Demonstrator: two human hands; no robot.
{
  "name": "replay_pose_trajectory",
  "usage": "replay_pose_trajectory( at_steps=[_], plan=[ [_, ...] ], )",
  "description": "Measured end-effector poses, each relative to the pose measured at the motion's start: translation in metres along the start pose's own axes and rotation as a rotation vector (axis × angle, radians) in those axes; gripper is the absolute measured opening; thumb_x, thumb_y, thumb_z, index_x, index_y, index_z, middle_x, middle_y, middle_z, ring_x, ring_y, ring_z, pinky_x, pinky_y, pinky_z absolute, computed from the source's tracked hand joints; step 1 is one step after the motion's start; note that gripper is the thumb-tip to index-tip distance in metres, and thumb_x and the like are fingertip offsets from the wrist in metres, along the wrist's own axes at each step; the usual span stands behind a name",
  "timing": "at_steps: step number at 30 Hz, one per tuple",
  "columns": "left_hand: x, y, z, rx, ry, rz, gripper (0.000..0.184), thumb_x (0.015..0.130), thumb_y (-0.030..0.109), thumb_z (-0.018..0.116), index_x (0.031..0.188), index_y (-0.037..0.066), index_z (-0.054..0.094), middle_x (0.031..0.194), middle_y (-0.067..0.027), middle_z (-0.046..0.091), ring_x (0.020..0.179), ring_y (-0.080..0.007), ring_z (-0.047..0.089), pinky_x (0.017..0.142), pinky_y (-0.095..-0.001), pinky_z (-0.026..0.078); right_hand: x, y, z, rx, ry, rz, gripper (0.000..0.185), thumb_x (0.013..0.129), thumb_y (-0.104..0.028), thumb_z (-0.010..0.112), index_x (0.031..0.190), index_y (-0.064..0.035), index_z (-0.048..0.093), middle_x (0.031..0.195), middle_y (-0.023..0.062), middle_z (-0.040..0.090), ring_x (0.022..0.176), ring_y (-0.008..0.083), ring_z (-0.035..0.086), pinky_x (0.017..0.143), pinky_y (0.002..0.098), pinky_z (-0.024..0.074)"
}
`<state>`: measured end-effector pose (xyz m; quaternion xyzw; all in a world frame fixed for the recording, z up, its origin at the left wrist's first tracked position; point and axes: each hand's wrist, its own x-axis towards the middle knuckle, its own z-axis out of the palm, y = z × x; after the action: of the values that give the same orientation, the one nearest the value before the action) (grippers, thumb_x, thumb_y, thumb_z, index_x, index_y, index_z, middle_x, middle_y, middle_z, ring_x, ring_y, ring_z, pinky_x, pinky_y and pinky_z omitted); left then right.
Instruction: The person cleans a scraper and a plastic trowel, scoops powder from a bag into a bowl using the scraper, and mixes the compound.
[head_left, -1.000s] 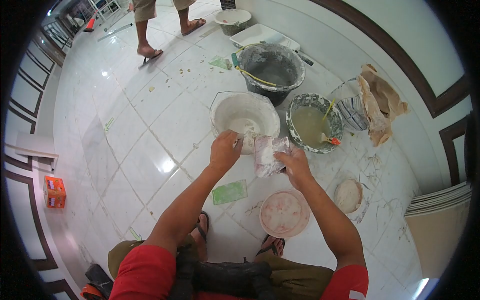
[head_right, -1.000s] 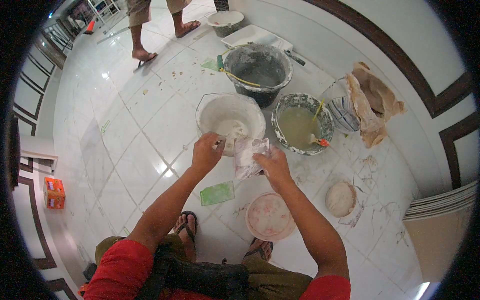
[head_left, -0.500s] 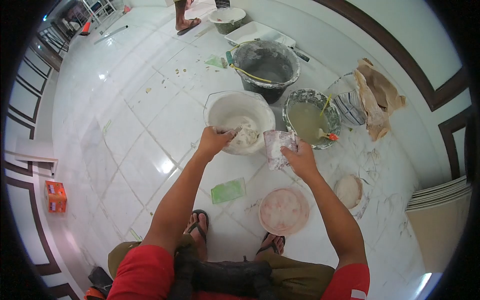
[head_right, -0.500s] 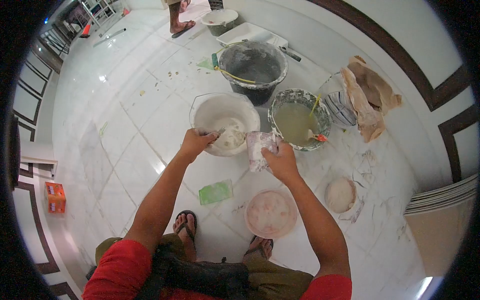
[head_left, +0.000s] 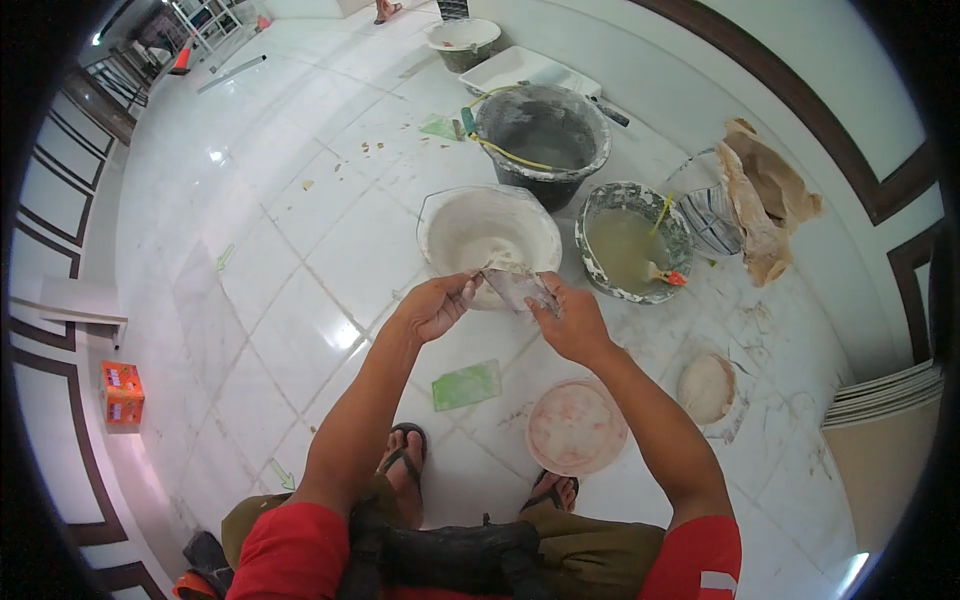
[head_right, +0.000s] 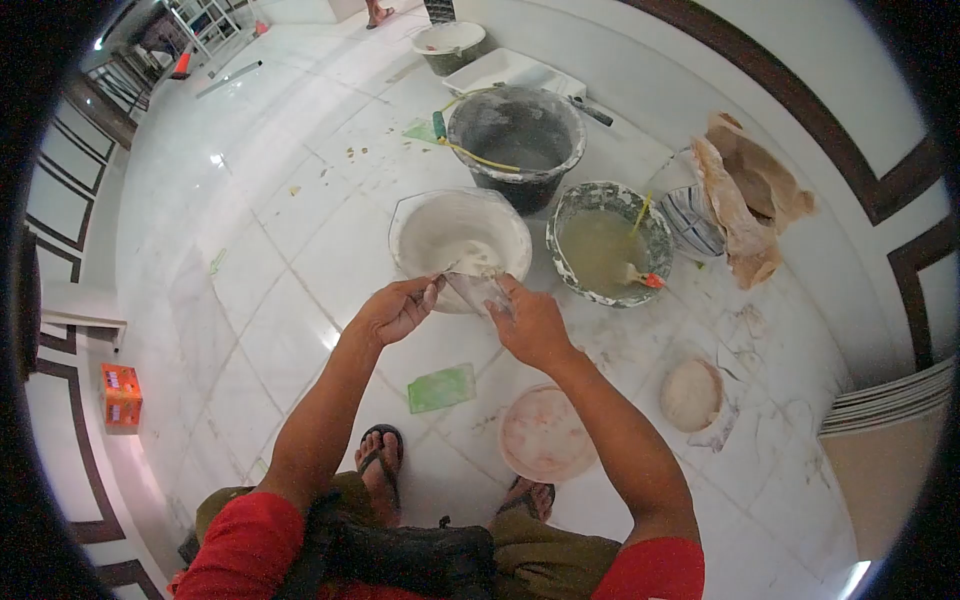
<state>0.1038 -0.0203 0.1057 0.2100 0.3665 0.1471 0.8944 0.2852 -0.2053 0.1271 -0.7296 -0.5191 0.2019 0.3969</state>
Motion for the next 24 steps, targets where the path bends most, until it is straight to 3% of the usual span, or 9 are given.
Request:
replay_pose_trajectory(
  at_steps=[2,8,12,15,17,21,24],
  plan=[
    [-0.001,0.002,-0.006,0.007,-0.015,-0.008,0.019,0.105,0.004,0.056,0.116,-0.011,0.06,0.107,-0.0119,0.065,0.087,-0.0116,0.066,0.075,-0.0182,0.061,0.005,0.0,-0.003,0.034,-0.001,0.005,0.04,0.093,-0.02,0.068,0.126,0.0011,0.063,0.087,0.0296,0.069,0.081,0.0469,0.069,0.072,0.0498,0.0537],
    [-0.001,0.004,-0.017,0.04,0.003,0.005,0.021,0.103,0.003,0.058,0.118,-0.011,0.06,0.107,-0.0114,0.065,0.09,-0.011,0.064,0.077,-0.0173,0.059,0.017,0.003,-0.006,-0.046,0.104,0.095,0.04,0.09,-0.022,0.07,0.121,0.0021,0.065,0.082,0.0286,0.069,0.079,0.0459,0.069,0.072,0.0485,0.054],
    [-0.001,0.003,-0.016,0.04,0.019,0.041,0.025,0.105,0.002,0.054,0.124,-0.015,0.056,0.109,-0.0132,0.064,0.088,-0.0118,0.065,0.077,-0.0185,0.06,0.018,-0.001,-0.011,-0.053,0.134,0.041,0.036,0.089,-0.022,0.069,0.116,0.0025,0.066,0.081,0.0284,0.068,0.078,0.0452,0.07,0.072,0.0476,0.0542],
    [0.003,0.002,-0.017,0.032,0.035,0.053,0.025,0.105,0.002,0.054,0.123,-0.015,0.056,0.109,-0.0131,0.063,0.089,-0.012,0.064,0.077,-0.0184,0.06,0.015,-0.007,-0.014,0.007,0.092,0.118,0.036,0.09,-0.022,0.068,0.116,0.003,0.067,0.081,0.0286,0.068,0.079,0.0452,0.07,0.073,0.0476,0.0544],
    [0.005,0.001,-0.016,0.023,0.027,0.051,0.025,0.104,0.002,0.054,0.123,-0.015,0.056,0.109,-0.013,0.063,0.089,-0.0121,0.064,0.077,-0.0184,0.06,0.012,-0.006,-0.012,0.083,0.013,-0.03,0.038,0.09,-0.023,0.068,0.117,0.0028,0.066,0.082,0.0286,0.069,0.078,0.0453,0.07,0.073,0.048,0.0542],
    [0.007,0.0,-0.017,0.016,-0.026,0.025,0.023,0.104,0.002,0.057,0.121,-0.013,0.059,0.109,-0.0117,0.063,0.09,-0.0122,0.064,0.077,-0.0186,0.059,0.014,-0.009,-0.014,-0.013,-0.025,-0.011,0.039,0.089,-0.025,0.069,0.115,0.0039,0.067,0.082,0.029,0.069,0.079,0.0463,0.069,0.073,0.0475,0.054],
    [0.002,-0.001,-0.016,0.136,0.075,0.101,0.026,0.103,0.006,0.061,0.119,-0.013,0.061,0.109,-0.0124,0.065,0.091,-0.0138,0.065,0.077,-0.0218,0.059,0.021,0.013,-0.012,-0.111,0.139,0.096,0.04,0.088,-0.024,0.072,0.113,0.0069,0.066,0.085,0.0292,0.069,0.079,0.0448,0.069,0.072,0.0456,0.0537]
  ],
)
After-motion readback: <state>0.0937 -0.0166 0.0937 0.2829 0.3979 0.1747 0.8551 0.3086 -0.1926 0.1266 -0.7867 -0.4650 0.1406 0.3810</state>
